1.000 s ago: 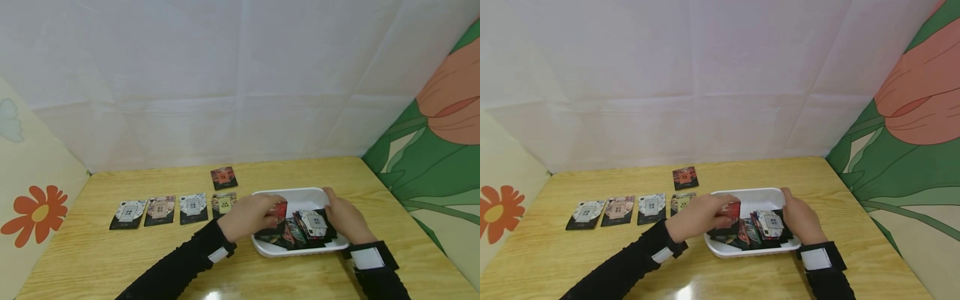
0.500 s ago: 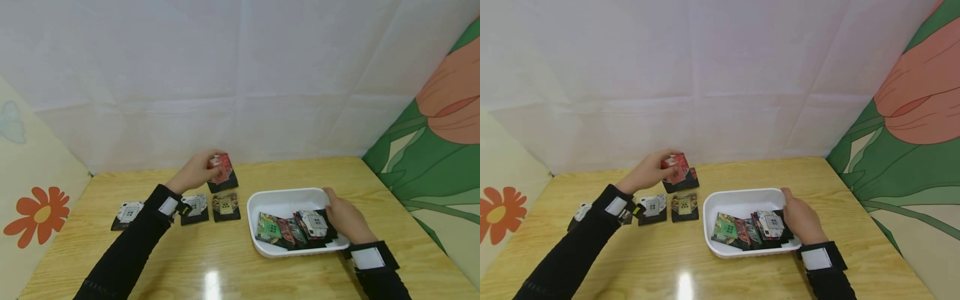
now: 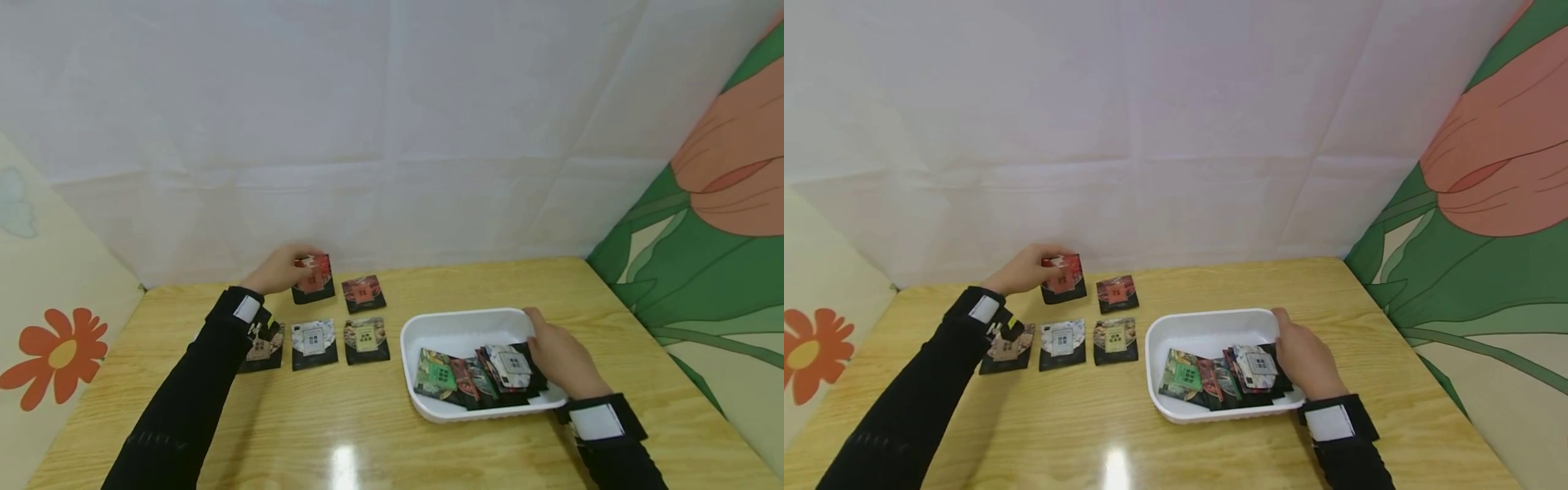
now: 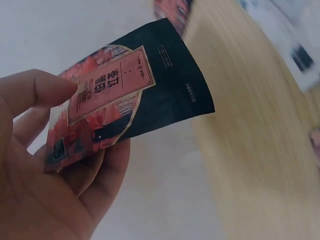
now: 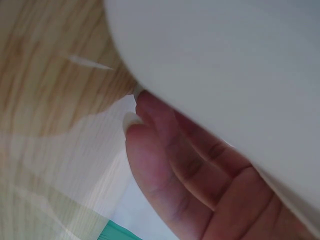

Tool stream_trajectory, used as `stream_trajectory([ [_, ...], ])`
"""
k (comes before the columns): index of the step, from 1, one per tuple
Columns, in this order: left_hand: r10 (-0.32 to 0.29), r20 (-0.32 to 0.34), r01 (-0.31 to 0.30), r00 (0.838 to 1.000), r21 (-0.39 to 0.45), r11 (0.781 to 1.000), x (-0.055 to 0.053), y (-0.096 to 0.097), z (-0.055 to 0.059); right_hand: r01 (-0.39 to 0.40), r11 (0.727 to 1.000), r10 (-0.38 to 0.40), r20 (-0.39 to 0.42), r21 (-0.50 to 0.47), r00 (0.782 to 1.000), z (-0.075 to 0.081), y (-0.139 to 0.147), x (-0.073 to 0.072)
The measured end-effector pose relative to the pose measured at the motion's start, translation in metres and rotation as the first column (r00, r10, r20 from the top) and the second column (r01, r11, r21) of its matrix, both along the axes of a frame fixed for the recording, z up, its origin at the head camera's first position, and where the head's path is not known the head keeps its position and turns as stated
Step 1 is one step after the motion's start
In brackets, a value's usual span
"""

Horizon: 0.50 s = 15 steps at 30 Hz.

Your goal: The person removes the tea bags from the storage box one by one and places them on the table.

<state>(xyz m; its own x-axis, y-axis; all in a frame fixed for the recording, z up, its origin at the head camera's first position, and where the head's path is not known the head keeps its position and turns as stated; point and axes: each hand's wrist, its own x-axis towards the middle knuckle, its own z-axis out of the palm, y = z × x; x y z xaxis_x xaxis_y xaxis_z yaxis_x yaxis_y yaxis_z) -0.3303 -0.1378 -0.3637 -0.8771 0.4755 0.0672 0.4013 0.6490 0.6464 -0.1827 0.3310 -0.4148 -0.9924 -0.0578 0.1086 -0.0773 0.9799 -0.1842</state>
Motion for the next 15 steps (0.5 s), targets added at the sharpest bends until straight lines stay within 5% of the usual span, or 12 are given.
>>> stream_trajectory([
  [5,-0.022,0.02,0.022,1.0,0.023,0.999,-0.011,-0.006,-0.013,0.006,1.0,-0.006,-0.001,-0.009,1.0,-0.001,0.0,0.0],
  [15,-0.02,0.045,0.019,0.999,0.016,1.0,-0.017,-0.012,-0.036,0.005,1.0,-0.005,-0.006,-0.013,1.0,0.001,-0.005,0.002],
])
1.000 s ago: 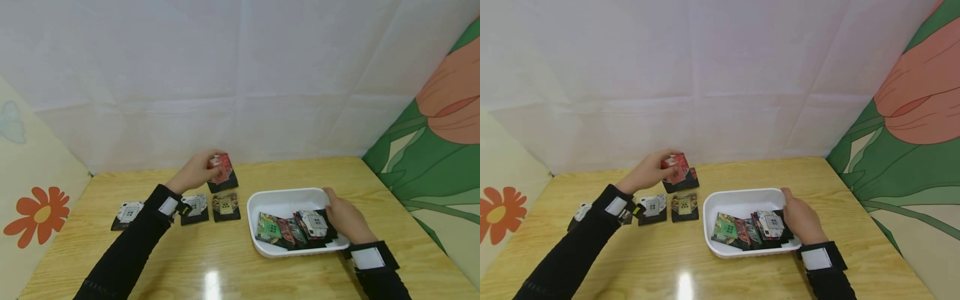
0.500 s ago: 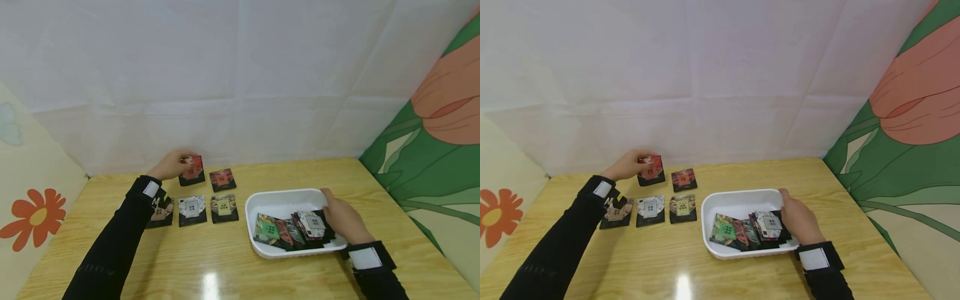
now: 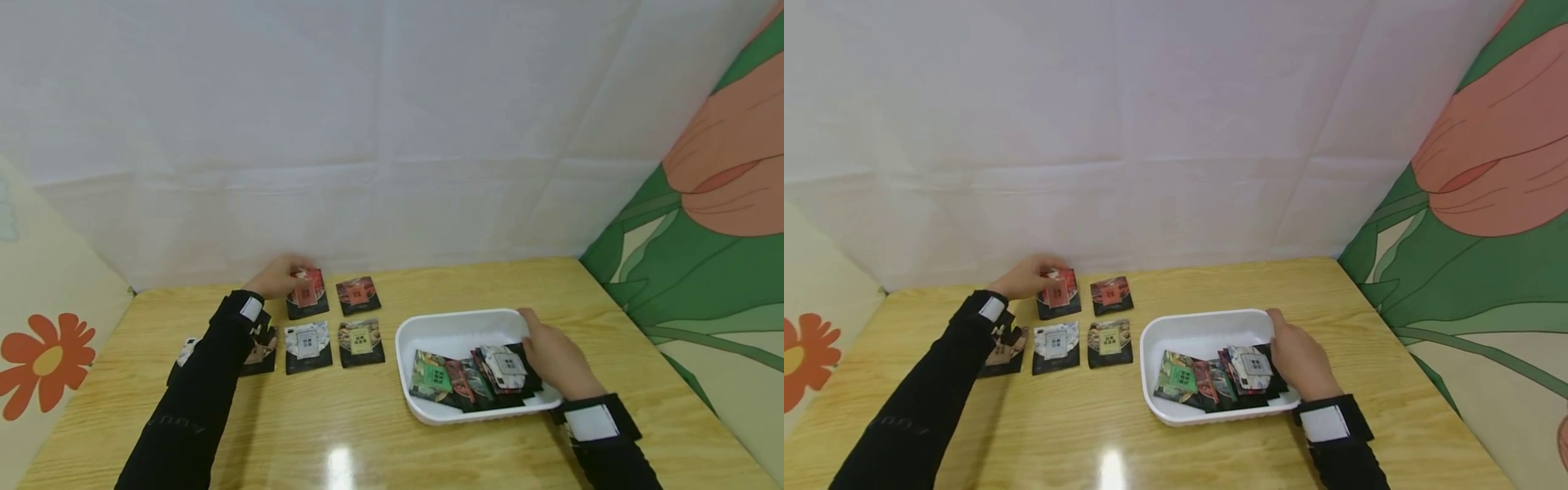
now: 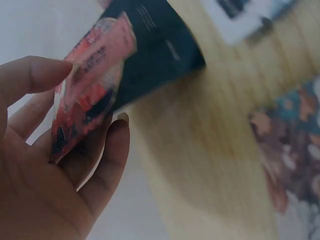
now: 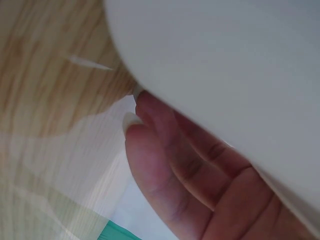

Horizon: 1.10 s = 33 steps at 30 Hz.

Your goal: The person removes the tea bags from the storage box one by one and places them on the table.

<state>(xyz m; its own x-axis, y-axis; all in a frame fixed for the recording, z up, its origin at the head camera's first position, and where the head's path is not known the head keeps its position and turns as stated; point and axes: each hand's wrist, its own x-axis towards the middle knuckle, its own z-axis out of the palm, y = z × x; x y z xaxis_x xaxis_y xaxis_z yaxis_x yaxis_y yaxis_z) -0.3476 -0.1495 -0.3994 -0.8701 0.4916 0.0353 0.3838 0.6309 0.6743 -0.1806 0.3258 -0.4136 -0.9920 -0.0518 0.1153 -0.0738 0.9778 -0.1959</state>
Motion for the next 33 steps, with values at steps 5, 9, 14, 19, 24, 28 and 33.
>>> stream_trajectory([
  [5,-0.023,-0.022,0.022,0.999,-0.043,0.999,-0.001,0.001,-0.01,-0.001,1.0,0.001,-0.004,0.008,1.0,0.002,0.0,0.001],
  [9,-0.026,-0.003,0.026,1.0,-0.035,0.999,0.0,0.002,-0.014,0.0,1.0,0.0,-0.001,0.008,1.0,0.002,0.0,0.002],
  [14,-0.014,0.062,0.014,0.998,0.002,1.0,0.003,0.005,-0.016,0.002,1.0,-0.002,-0.004,0.007,1.0,0.002,0.001,0.003],
  [19,0.032,0.088,-0.032,0.996,-0.004,0.999,0.003,0.009,-0.019,0.003,1.0,-0.003,-0.003,0.012,1.0,0.003,0.001,0.004],
  [24,0.045,0.097,-0.044,0.994,-0.01,0.999,0.002,0.01,-0.021,0.007,1.0,-0.008,0.008,0.013,1.0,0.003,0.001,0.004],
  [28,0.054,0.078,-0.051,0.995,-0.042,0.998,0.004,0.007,-0.022,0.001,1.0,-0.001,0.009,0.007,1.0,0.004,0.0,0.004],
  [33,0.053,-0.002,-0.053,0.999,-0.141,0.989,0.009,0.006,-0.018,-0.001,1.0,0.001,0.006,0.003,1.0,0.005,-0.002,0.001],
])
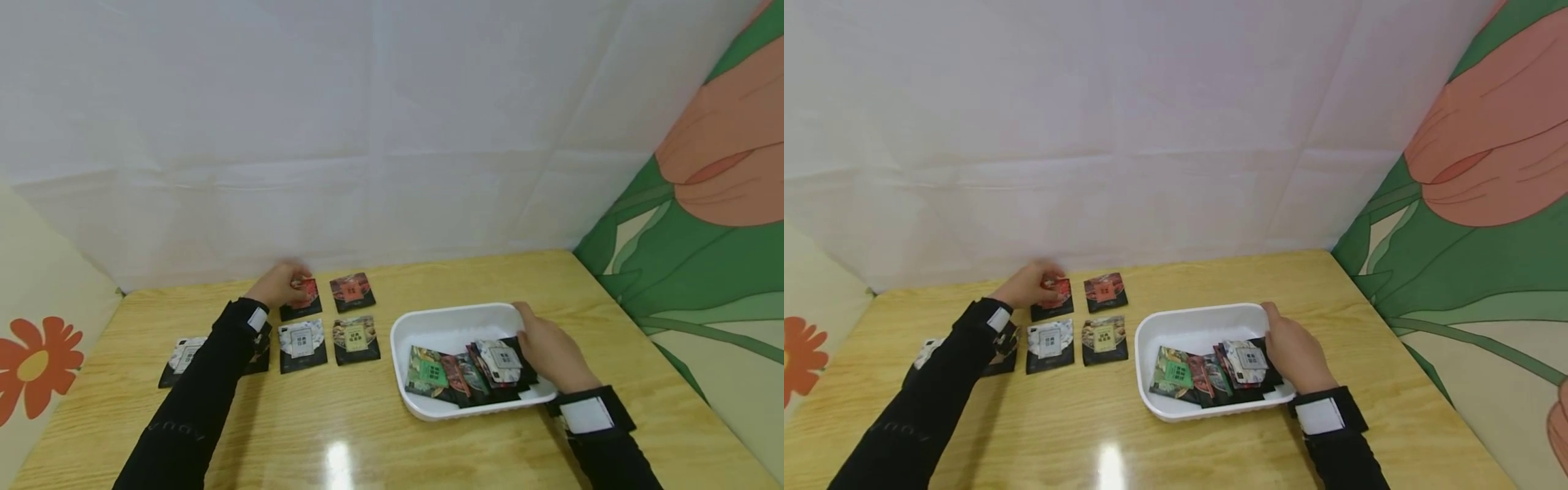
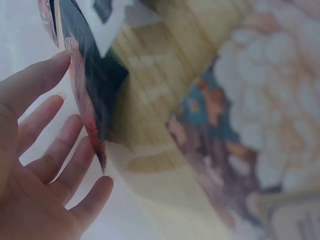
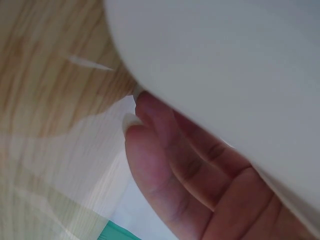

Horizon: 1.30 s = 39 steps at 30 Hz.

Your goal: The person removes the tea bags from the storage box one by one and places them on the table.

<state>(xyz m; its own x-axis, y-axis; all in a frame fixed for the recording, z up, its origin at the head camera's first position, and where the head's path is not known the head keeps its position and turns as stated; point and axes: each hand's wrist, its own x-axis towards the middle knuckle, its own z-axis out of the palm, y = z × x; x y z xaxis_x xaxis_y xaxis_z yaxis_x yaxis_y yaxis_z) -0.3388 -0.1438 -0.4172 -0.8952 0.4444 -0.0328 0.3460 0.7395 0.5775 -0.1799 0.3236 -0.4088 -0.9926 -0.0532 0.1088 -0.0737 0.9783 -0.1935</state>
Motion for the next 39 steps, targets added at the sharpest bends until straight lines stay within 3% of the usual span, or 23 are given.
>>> stream_trajectory([
  [6,-0.007,-0.039,0.006,0.999,-0.034,0.999,0.006,0.002,0.006,0.002,1.0,-0.002,0.002,0.001,1.0,-0.001,-0.001,-0.001],
  [13,0.029,-0.084,-0.025,0.996,0.05,0.998,0.017,0.017,0.018,0.0,1.0,0.0,-0.001,-0.002,1.0,-0.003,0.0,-0.001],
  [17,0.016,-0.117,-0.007,0.993,0.078,0.997,0.032,0.036,0.028,0.007,1.0,-0.007,0.007,0.0,1.0,-0.004,0.001,0.0],
  [23,-0.079,-0.219,0.102,0.973,0.093,0.99,0.063,0.074,0.043,0.004,1.0,-0.004,0.004,0.0,1.0,-0.004,0.002,0.0],
  [25,-0.117,-0.27,0.143,0.956,0.079,0.987,0.075,0.088,0.047,0.001,1.0,-0.001,-0.003,0.003,1.0,-0.003,0.002,0.0],
  [28,-0.189,-0.358,0.215,0.914,0.034,0.976,0.093,0.108,0.052,-0.004,1.0,0.004,-0.007,0.002,1.0,-0.003,0.002,0.0],
  [33,-0.335,-0.478,0.339,0.812,-0.081,0.937,0.121,0.136,0.055,-0.001,1.0,0.001,-0.006,0.0,1.0,-0.003,0.0,-0.002],
  [35,-0.401,-0.48,0.387,0.78,-0.133,0.912,0.129,0.145,0.054,0.003,1.0,-0.003,-0.005,0.003,1.0,-0.003,-0.001,-0.002],
  [37,-0.46,-0.447,0.428,0.767,-0.178,0.886,0.136,0.154,0.052,0.009,1.0,-0.009,-0.003,0.005,1.0,-0.003,-0.001,-0.003],
  [39,-0.504,-0.384,0.448,0.774,-0.23,0.864,0.14,0.162,0.049,0.009,1.0,-0.009,-0.006,0.008,1.0,-0.004,-0.001,-0.004],
])
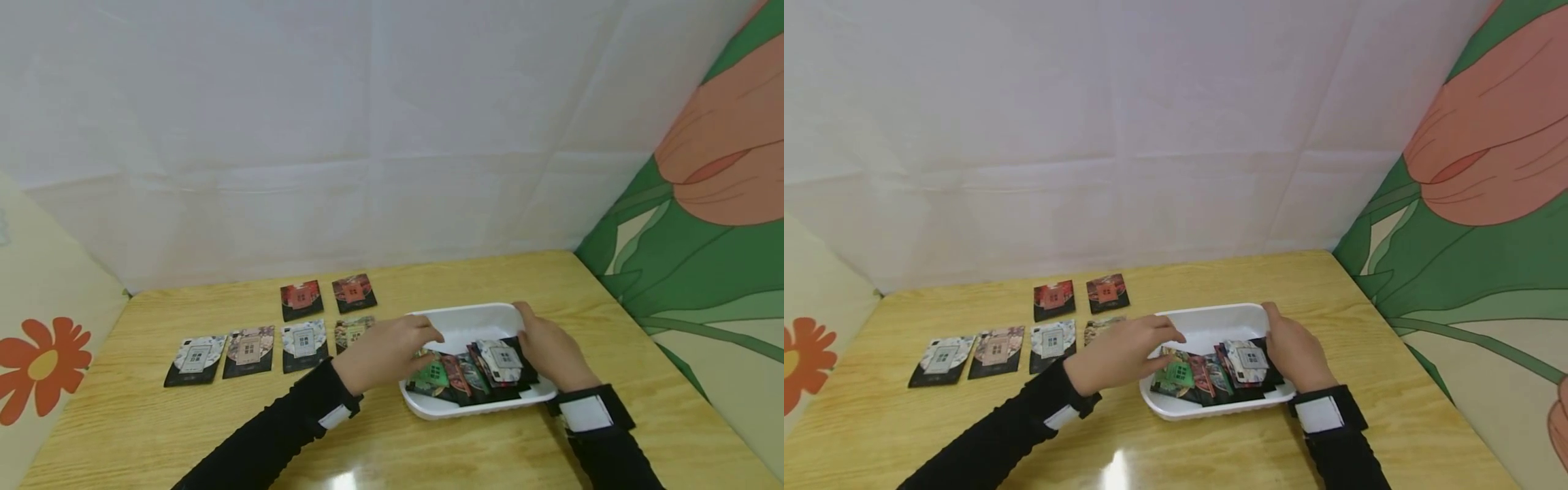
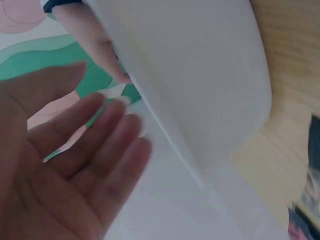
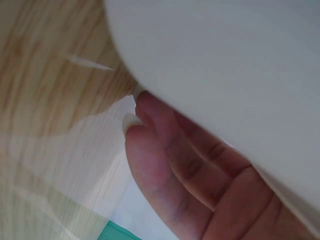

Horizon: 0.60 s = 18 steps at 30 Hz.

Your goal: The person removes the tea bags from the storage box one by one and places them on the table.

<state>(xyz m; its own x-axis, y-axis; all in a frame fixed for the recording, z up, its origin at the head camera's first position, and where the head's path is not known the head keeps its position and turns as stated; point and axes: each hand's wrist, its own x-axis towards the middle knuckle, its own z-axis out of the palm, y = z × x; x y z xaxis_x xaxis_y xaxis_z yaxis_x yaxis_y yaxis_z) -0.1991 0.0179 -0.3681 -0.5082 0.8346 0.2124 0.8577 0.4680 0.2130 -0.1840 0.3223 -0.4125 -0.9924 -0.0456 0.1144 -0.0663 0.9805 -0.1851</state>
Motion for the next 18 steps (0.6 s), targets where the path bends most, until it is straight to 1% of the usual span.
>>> stream_trajectory([
  [2,0.007,0.049,-0.003,0.999,-0.086,0.996,0.003,0.008,-0.004,-0.003,1.0,0.003,-0.003,0.0,1.0,0.0,0.0,0.0],
  [4,0.03,0.079,-0.016,0.996,-0.172,0.985,0.005,0.014,-0.008,-0.007,1.0,0.007,-0.011,0.003,1.0,0.0,0.0,0.0],
  [6,0.053,0.083,-0.031,0.995,-0.246,0.969,0.006,0.02,-0.012,-0.01,1.0,0.01,-0.016,0.005,1.0,-0.001,0.0,0.0],
  [8,0.075,0.069,-0.052,0.995,-0.294,0.954,0.006,0.024,-0.017,-0.012,1.0,0.012,-0.016,0.005,1.0,-0.001,0.0,0.001],
  [10,0.094,0.041,-0.075,0.995,-0.328,0.942,0.006,0.026,-0.021,-0.013,1.0,0.013,-0.015,0.007,1.0,-0.001,0.0,0.001],
  [14,0.119,-0.014,-0.116,0.993,-0.36,0.926,0.004,0.03,-0.026,-0.015,1.0,0.015,-0.014,0.005,1.0,-0.001,-0.001,0.001],
  [18,0.137,-0.054,-0.147,0.989,-0.369,0.918,0.003,0.033,-0.027,-0.01,1.0,0.01,-0.013,0.002,1.0,0.0,0.0,0.002],
])
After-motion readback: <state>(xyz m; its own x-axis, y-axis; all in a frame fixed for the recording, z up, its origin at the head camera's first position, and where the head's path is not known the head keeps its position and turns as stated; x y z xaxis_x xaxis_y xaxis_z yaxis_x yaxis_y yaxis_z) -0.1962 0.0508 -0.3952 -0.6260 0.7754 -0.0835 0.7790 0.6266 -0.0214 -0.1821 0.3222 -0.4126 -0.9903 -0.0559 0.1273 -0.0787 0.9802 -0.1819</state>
